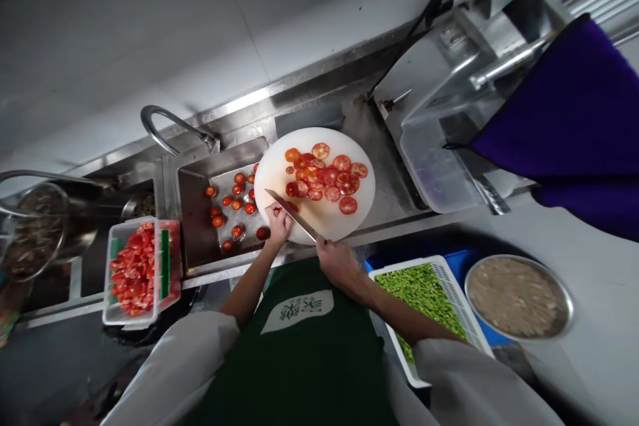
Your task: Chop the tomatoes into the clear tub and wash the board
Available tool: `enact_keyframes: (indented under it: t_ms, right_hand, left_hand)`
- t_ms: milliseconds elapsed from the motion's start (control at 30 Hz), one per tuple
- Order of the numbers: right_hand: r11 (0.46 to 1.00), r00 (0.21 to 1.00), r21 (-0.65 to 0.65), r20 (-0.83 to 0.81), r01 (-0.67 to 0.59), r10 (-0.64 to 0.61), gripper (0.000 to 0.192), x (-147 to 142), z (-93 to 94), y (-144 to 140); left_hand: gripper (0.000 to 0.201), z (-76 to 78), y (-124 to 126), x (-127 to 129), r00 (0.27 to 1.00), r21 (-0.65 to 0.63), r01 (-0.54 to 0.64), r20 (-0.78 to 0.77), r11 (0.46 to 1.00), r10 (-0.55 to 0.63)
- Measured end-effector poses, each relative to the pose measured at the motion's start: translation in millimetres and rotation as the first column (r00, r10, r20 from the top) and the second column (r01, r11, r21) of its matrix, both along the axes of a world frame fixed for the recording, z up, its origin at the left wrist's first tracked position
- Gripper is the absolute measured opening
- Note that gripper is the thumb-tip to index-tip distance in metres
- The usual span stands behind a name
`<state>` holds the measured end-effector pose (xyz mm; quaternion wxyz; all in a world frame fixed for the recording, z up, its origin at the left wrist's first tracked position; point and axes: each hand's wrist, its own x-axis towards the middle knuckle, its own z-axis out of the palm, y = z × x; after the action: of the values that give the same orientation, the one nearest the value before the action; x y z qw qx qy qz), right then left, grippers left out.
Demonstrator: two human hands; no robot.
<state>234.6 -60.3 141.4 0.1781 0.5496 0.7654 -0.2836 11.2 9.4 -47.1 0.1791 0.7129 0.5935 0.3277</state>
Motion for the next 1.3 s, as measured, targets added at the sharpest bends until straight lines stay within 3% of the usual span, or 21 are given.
enact_keyframes:
  t_ms: [233,467,567,700,800,900,1000,1100,1200,1300]
  right_hand:
    - [0.999,0.996,0.012,-0.076,-0.037,0.038,0.039,-19,-10.2,44]
    - [0.985,0.999,-0.166,0.017,0.05,-0.048,0.041,30,-25.5,-6]
    - [0.978,0.996,-0.187,0.031,0.089,-0.085,0.035,51,-23.3,-16]
    - [0.984,0.99,-0.105,0.02,0.143,-0.142,0.033,65,-22.1,-9]
    - [0.983,0.984,-0.069,0.058,0.169,-0.166,0.036,68,-22.9,-4]
    - [0.986,0.986,-0.067,0.073,0.154,-0.149,0.037,66,-22.0,-6]
    - [0.989,0.991,-0.071,0.04,0.131,-0.128,0.037,59,-20.4,-11]
    - [0.989,0.994,-0.092,0.02,0.113,-0.112,0.036,50,-20.2,-16]
    - [0.989,0.994,-0.096,0.036,0.108,-0.105,0.036,41,-17.9,-21]
    - [0.994,0.995,-0.059,0.046,0.09,-0.088,0.037,32,-9.9,-27]
  left_hand:
    - [0.023,6.1,1,1,0.998,-0.03,-0.021,0.059,0.999,0.023]
    - [0.025,9.5,3,3,0.991,-0.01,-0.083,0.101,0.996,0.084]
    - [0.026,23.9,4,0,0.987,0.011,-0.036,0.156,0.999,0.033]
    - [0.037,51.2,4,-6,0.99,0.058,0.061,0.126,0.996,-0.068]
    - [0.043,64.2,6,-6,0.995,-0.044,0.101,0.021,0.994,-0.1]
    - [0.054,66.0,6,-3,0.993,-0.157,0.1,-0.042,0.983,-0.107]
    - [0.037,63.5,1,-6,0.998,-0.112,0.066,-0.003,0.992,-0.067]
    - [0.016,63.0,-5,-13,0.993,-0.019,0.113,0.026,0.993,-0.113]
    - [0.018,63.9,-8,-18,0.981,0.01,0.192,0.012,0.981,-0.192]
    - [0.02,64.7,-7,-18,0.981,0.008,0.196,-0.007,0.981,-0.196]
